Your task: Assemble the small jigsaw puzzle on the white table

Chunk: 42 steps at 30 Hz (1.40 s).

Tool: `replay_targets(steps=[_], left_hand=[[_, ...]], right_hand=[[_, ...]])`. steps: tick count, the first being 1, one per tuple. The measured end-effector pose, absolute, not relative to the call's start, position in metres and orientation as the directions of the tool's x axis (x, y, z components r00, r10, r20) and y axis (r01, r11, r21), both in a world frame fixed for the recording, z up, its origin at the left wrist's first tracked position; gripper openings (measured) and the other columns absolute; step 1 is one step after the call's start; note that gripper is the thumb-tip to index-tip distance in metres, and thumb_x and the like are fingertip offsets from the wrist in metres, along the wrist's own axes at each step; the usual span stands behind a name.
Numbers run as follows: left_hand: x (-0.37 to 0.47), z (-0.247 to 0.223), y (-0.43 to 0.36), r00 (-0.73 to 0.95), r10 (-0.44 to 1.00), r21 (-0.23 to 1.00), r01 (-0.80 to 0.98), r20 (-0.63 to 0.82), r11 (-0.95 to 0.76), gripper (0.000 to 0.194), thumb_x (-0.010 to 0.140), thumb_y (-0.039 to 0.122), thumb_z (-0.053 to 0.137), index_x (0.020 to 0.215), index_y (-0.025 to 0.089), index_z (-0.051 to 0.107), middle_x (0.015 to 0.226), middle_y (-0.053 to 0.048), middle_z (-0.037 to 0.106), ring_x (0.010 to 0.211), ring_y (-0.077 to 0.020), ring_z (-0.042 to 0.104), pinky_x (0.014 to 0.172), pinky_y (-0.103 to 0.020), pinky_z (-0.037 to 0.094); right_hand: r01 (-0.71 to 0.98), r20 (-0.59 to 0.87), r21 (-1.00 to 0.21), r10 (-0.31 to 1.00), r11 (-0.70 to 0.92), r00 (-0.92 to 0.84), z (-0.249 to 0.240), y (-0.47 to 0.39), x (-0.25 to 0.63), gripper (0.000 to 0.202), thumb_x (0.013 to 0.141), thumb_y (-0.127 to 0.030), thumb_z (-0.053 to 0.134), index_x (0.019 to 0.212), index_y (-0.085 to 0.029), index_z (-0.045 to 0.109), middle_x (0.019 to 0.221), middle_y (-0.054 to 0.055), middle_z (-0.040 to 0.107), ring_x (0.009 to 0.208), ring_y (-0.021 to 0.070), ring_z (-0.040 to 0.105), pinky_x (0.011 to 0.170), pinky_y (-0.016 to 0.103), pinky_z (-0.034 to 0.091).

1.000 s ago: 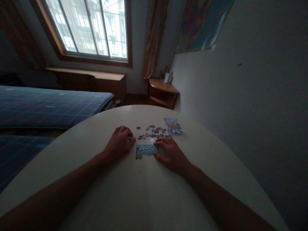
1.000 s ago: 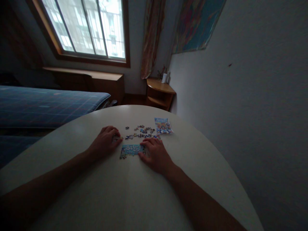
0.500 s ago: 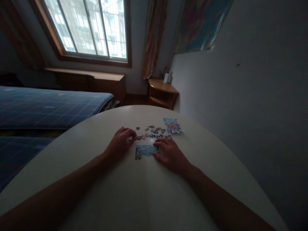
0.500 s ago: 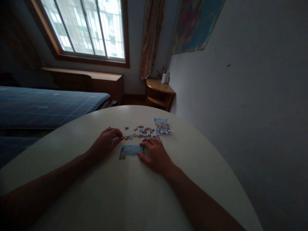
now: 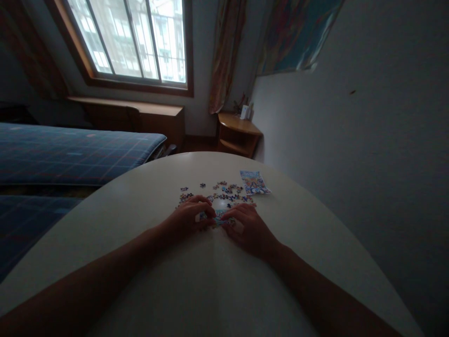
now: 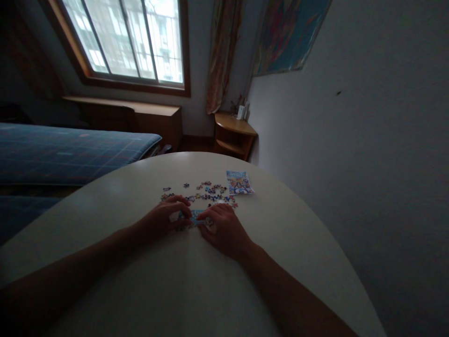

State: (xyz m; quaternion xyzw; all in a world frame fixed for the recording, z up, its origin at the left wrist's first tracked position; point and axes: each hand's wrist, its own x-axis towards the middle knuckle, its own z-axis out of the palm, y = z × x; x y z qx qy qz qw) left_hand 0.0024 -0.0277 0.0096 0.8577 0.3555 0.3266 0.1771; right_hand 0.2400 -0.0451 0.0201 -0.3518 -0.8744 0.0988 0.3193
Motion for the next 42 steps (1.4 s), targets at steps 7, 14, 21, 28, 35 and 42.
replay_targets(steps=[7, 14, 21, 28, 35, 42], left_hand=[[0.005, 0.010, -0.032, 0.533, 0.716, 0.558, 0.458, 0.450, -0.692, 0.011, 0.082, 0.027, 0.077, 0.081, 0.020, 0.068, 0.097, -0.004, 0.068, 0.096, -0.0195, 0.064, 0.091, -0.035, 0.047], [0.007, 0.013, -0.032, 0.520, 0.733, 0.595, 0.442, 0.439, -0.671, 0.014, 0.084, 0.030, 0.074, 0.079, 0.020, 0.067, 0.095, -0.004, 0.068, 0.091, -0.0185, 0.064, 0.089, -0.034, 0.048], [0.008, 0.015, -0.033, 0.536, 0.726, 0.584, 0.448, 0.431, -0.677, 0.010, 0.085, 0.027, 0.072, 0.080, 0.020, 0.068, 0.093, -0.004, 0.069, 0.093, -0.0188, 0.064, 0.089, -0.034, 0.049], [0.008, 0.009, -0.029, 0.539, 0.731, 0.632, 0.405, 0.419, -0.660, 0.006, 0.087, 0.024, 0.068, 0.084, 0.019, 0.068, 0.093, -0.005, 0.068, 0.086, -0.0169, 0.065, 0.083, -0.031, 0.051], [0.009, 0.010, -0.030, 0.562, 0.715, 0.632, 0.388, 0.415, -0.671, 0.010, 0.089, 0.026, 0.064, 0.083, 0.019, 0.068, 0.093, -0.005, 0.068, 0.087, -0.0173, 0.064, 0.084, -0.031, 0.051], [0.007, 0.005, -0.024, 0.405, 0.791, 0.501, 0.617, 0.459, -0.606, 0.016, 0.094, 0.024, 0.057, 0.104, 0.024, 0.071, 0.102, -0.005, 0.073, 0.102, -0.0213, 0.065, 0.096, -0.040, 0.048]], right_hand=[[0.450, 0.486, -0.413, 0.610, 0.791, -0.626, 0.017, -0.048, 0.236, 0.010, 0.086, -0.023, 0.069, 0.095, -0.024, 0.065, 0.090, 0.002, 0.072, 0.095, 0.0199, 0.065, 0.091, 0.036, 0.046], [0.426, 0.494, -0.463, 0.625, 0.777, -0.604, 0.019, -0.048, 0.237, 0.006, 0.087, -0.023, 0.070, 0.091, -0.024, 0.068, 0.086, 0.001, 0.073, 0.087, 0.0174, 0.066, 0.088, 0.034, 0.049], [0.471, 0.496, -0.448, 0.650, 0.760, -0.576, 0.016, -0.048, 0.238, 0.008, 0.085, -0.022, 0.070, 0.092, -0.025, 0.071, 0.087, 0.003, 0.074, 0.090, 0.0191, 0.067, 0.087, 0.035, 0.051], [0.468, 0.497, -0.433, 0.637, 0.770, -0.589, 0.013, -0.045, 0.239, 0.005, 0.086, -0.023, 0.068, 0.089, -0.025, 0.071, 0.085, 0.003, 0.074, 0.090, 0.0189, 0.068, 0.086, 0.035, 0.051], [0.442, 0.522, -0.329, 0.551, 0.834, -0.651, 0.021, -0.050, 0.236, 0.009, 0.093, -0.026, 0.062, 0.086, -0.024, 0.068, 0.083, 0.003, 0.074, 0.088, 0.0187, 0.066, 0.085, 0.035, 0.048], [0.562, 0.543, -0.278, 0.610, 0.779, -0.577, 0.020, -0.047, 0.239, 0.006, 0.090, -0.022, 0.063, 0.087, -0.023, 0.067, 0.082, 0.003, 0.073, 0.086, 0.0192, 0.066, 0.089, 0.036, 0.045]])
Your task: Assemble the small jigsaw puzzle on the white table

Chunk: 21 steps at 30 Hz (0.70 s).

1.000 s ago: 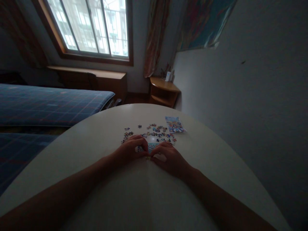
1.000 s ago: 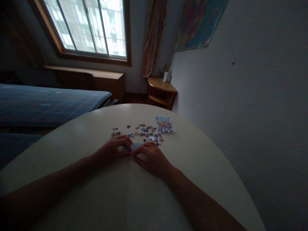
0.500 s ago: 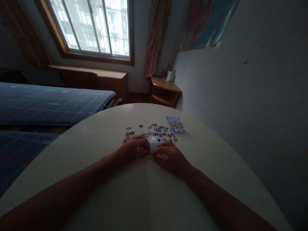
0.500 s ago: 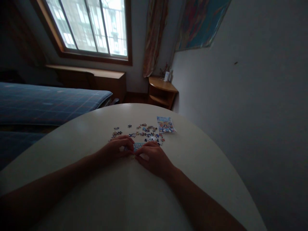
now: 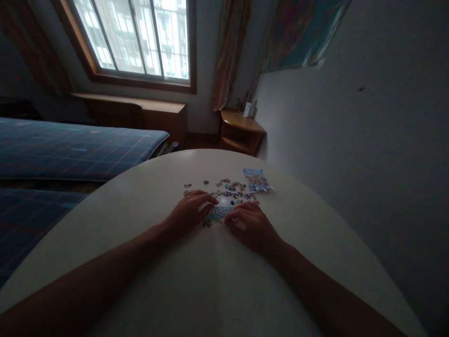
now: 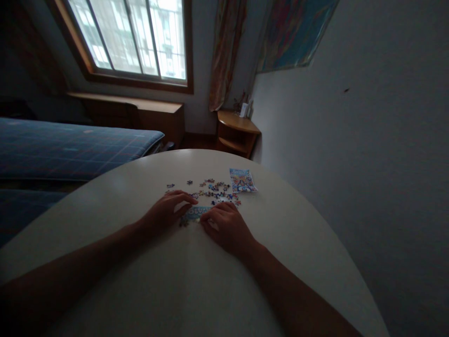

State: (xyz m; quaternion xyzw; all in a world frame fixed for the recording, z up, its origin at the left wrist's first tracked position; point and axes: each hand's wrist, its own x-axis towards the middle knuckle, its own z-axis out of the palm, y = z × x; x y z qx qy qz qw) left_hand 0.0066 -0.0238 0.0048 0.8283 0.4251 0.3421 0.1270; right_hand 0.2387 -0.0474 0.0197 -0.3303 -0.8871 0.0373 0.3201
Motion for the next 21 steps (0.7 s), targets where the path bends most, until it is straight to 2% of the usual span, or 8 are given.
replay_targets(steps=[4, 10, 16, 21], left_hand=[[0.0064, 0.0023, -0.0221, 0.438, 0.792, 0.453, 0.655, 0.424, -0.605, 0.017, 0.090, 0.023, 0.064, 0.104, 0.025, 0.073, 0.104, -0.005, 0.075, 0.102, -0.0226, 0.066, 0.095, -0.040, 0.050], [0.0083, 0.0022, -0.0220, 0.582, 0.698, 0.447, 0.537, 0.418, -0.716, 0.014, 0.091, 0.021, 0.065, 0.097, 0.026, 0.076, 0.108, -0.001, 0.077, 0.098, -0.0204, 0.067, 0.094, -0.036, 0.050], [0.0082, 0.0021, -0.0219, 0.646, 0.652, 0.455, 0.478, 0.397, -0.751, 0.020, 0.093, 0.019, 0.062, 0.105, 0.027, 0.076, 0.118, -0.002, 0.073, 0.103, -0.0193, 0.065, 0.094, -0.034, 0.050], [0.0084, 0.0028, -0.0219, 0.648, 0.650, 0.461, 0.471, 0.397, -0.752, 0.020, 0.094, 0.020, 0.060, 0.106, 0.026, 0.076, 0.117, -0.002, 0.074, 0.102, -0.0191, 0.065, 0.094, -0.034, 0.050]], right_hand=[[0.564, 0.543, -0.288, 0.617, 0.774, -0.570, 0.0187, -0.0465, 0.2387, 0.006, 0.089, -0.021, 0.064, 0.085, -0.024, 0.068, 0.081, 0.002, 0.073, 0.086, 0.0196, 0.066, 0.088, 0.036, 0.045], [0.537, 0.524, -0.285, 0.598, 0.794, -0.607, 0.0202, -0.0478, 0.2378, 0.009, 0.090, -0.021, 0.063, 0.082, -0.025, 0.068, 0.079, 0.000, 0.074, 0.085, 0.0187, 0.066, 0.087, 0.035, 0.045], [0.530, 0.508, -0.203, 0.551, 0.824, -0.662, 0.0235, -0.0497, 0.2368, 0.013, 0.091, -0.021, 0.062, 0.080, -0.025, 0.067, 0.079, -0.001, 0.073, 0.086, 0.0185, 0.064, 0.087, 0.034, 0.042], [0.530, 0.485, -0.164, 0.536, 0.832, -0.691, 0.0249, -0.0493, 0.2366, 0.012, 0.090, -0.019, 0.061, 0.079, -0.024, 0.066, 0.080, -0.001, 0.073, 0.083, 0.0173, 0.063, 0.086, 0.033, 0.041]])
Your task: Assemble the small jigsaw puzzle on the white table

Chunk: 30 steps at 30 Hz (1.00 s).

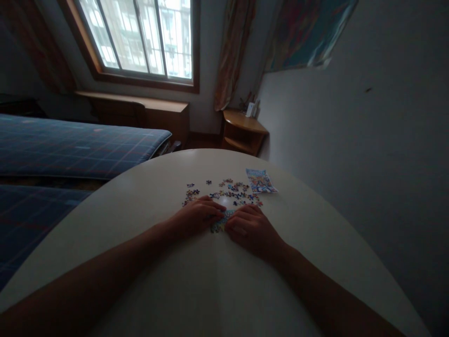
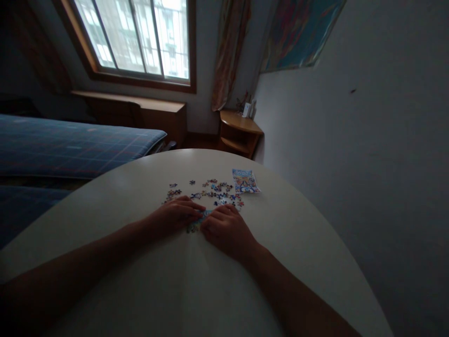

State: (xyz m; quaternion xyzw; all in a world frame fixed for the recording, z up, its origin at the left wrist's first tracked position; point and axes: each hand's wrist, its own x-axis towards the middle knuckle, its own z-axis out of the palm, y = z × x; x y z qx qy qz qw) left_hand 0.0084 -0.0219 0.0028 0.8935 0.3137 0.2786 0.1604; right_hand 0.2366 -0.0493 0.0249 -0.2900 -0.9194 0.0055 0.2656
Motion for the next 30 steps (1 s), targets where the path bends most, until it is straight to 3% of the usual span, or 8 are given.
replay_targets(steps=[12, 22, 30], left_hand=[[0.008, 0.003, -0.023, 0.652, 0.648, 0.443, 0.483, 0.394, -0.755, 0.019, 0.096, 0.021, 0.059, 0.104, 0.026, 0.076, 0.118, -0.001, 0.073, 0.101, -0.0184, 0.065, 0.094, -0.034, 0.049], [0.009, 0.008, -0.026, 0.642, 0.666, 0.455, 0.497, 0.380, -0.739, 0.020, 0.092, 0.019, 0.061, 0.103, 0.027, 0.076, 0.117, -0.001, 0.073, 0.102, -0.0197, 0.064, 0.093, -0.035, 0.050], [0.008, 0.017, -0.034, 0.667, 0.653, 0.438, 0.497, 0.358, -0.749, 0.024, 0.086, 0.025, 0.065, 0.110, 0.024, 0.070, 0.121, -0.004, 0.070, 0.108, -0.0229, 0.063, 0.097, -0.040, 0.048]], right_hand=[[0.461, 0.507, -0.146, 0.466, 0.875, -0.725, 0.026, -0.049, 0.238, 0.009, 0.089, -0.018, 0.062, 0.081, -0.022, 0.065, 0.087, 0.000, 0.074, 0.083, 0.0159, 0.064, 0.087, 0.033, 0.042], [0.468, 0.478, -0.191, 0.498, 0.863, -0.724, 0.024, -0.050, 0.239, 0.006, 0.088, -0.020, 0.062, 0.084, -0.023, 0.066, 0.091, 0.000, 0.074, 0.087, 0.0175, 0.064, 0.088, 0.034, 0.043], [0.661, 0.492, -0.363, 0.737, 0.657, -0.463, 0.017, -0.042, 0.245, 0.026, 0.081, -0.007, 0.054, 0.100, -0.021, 0.065, 0.097, 0.006, 0.073, 0.095, 0.0228, 0.065, 0.090, 0.041, 0.046]])
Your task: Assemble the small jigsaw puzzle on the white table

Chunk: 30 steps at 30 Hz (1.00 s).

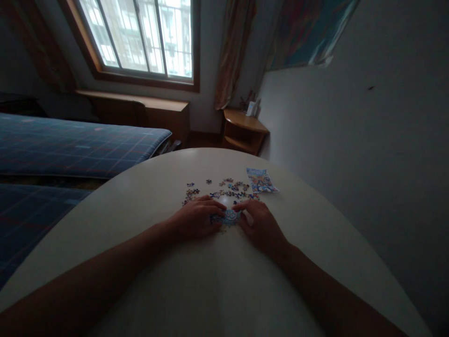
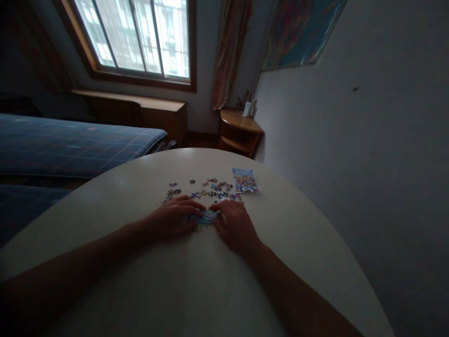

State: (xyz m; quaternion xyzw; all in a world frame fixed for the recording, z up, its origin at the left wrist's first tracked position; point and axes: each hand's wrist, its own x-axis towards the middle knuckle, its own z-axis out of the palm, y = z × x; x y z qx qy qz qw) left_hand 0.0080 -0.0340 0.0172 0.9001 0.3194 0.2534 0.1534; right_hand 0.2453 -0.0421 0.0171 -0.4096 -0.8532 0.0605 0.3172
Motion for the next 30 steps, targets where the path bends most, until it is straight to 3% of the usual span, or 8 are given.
replay_targets(steps=[5, 12, 17, 23, 27, 30], left_hand=[[0.007, 0.016, -0.034, 0.671, 0.658, 0.429, 0.511, 0.342, -0.745, 0.025, 0.085, 0.033, 0.070, 0.108, 0.025, 0.067, 0.122, -0.005, 0.069, 0.113, -0.0248, 0.061, 0.099, -0.043, 0.046], [0.006, 0.013, -0.033, 0.670, 0.653, 0.428, 0.505, 0.353, -0.749, 0.029, 0.084, 0.027, 0.068, 0.112, 0.025, 0.064, 0.124, -0.004, 0.067, 0.114, -0.0249, 0.059, 0.102, -0.044, 0.045], [0.007, 0.013, -0.034, 0.647, 0.663, 0.393, 0.536, 0.377, -0.747, 0.025, 0.087, 0.023, 0.063, 0.112, 0.024, 0.063, 0.123, -0.005, 0.067, 0.113, -0.0245, 0.059, 0.101, -0.045, 0.046], [0.006, 0.008, -0.029, 0.392, 0.817, 0.367, 0.750, 0.423, -0.550, 0.023, 0.091, 0.019, 0.055, 0.111, 0.020, 0.064, 0.124, -0.007, 0.067, 0.115, -0.0254, 0.059, 0.106, -0.050, 0.043], [0.006, 0.007, -0.028, 0.433, 0.833, 0.332, 0.774, 0.345, -0.540, 0.038, 0.092, 0.024, 0.055, 0.129, 0.020, 0.058, 0.136, -0.007, 0.061, 0.125, -0.0274, 0.054, 0.111, -0.051, 0.038], [0.006, 0.006, -0.030, 0.430, 0.845, 0.293, 0.803, 0.320, -0.519, 0.038, 0.095, 0.027, 0.052, 0.132, 0.022, 0.058, 0.141, -0.006, 0.058, 0.129, -0.0288, 0.050, 0.112, -0.053, 0.035]], right_hand=[[0.710, 0.455, -0.418, 0.807, 0.567, -0.376, 0.017, -0.037, 0.246, 0.029, 0.080, -0.008, 0.052, 0.103, -0.021, 0.065, 0.100, 0.007, 0.073, 0.097, 0.0236, 0.066, 0.094, 0.043, 0.047], [0.790, 0.443, -0.429, 0.864, 0.439, -0.240, 0.016, -0.036, 0.246, 0.036, 0.082, -0.018, 0.053, 0.116, -0.016, 0.063, 0.113, 0.012, 0.069, 0.109, 0.0286, 0.061, 0.100, 0.049, 0.045], [0.824, 0.352, -0.430, 0.909, 0.368, -0.222, 0.016, -0.035, 0.244, 0.043, 0.084, -0.021, 0.051, 0.126, -0.014, 0.059, 0.121, 0.014, 0.067, 0.115, 0.0290, 0.058, 0.103, 0.047, 0.043], [0.854, 0.312, -0.391, 0.922, 0.343, -0.227, 0.011, -0.034, 0.245, 0.043, 0.088, -0.023, 0.050, 0.130, -0.015, 0.057, 0.128, 0.015, 0.064, 0.124, 0.0319, 0.053, 0.105, 0.050, 0.040], [0.845, 0.344, -0.365, 0.900, 0.390, -0.267, 0.007, -0.034, 0.245, 0.041, 0.089, -0.023, 0.049, 0.128, -0.015, 0.057, 0.129, 0.014, 0.063, 0.123, 0.0318, 0.053, 0.106, 0.051, 0.040], [0.834, 0.367, -0.328, 0.873, 0.445, -0.322, 0.006, -0.035, 0.244, 0.037, 0.090, -0.025, 0.050, 0.126, -0.018, 0.059, 0.129, 0.013, 0.063, 0.125, 0.0309, 0.052, 0.109, 0.052, 0.036]])
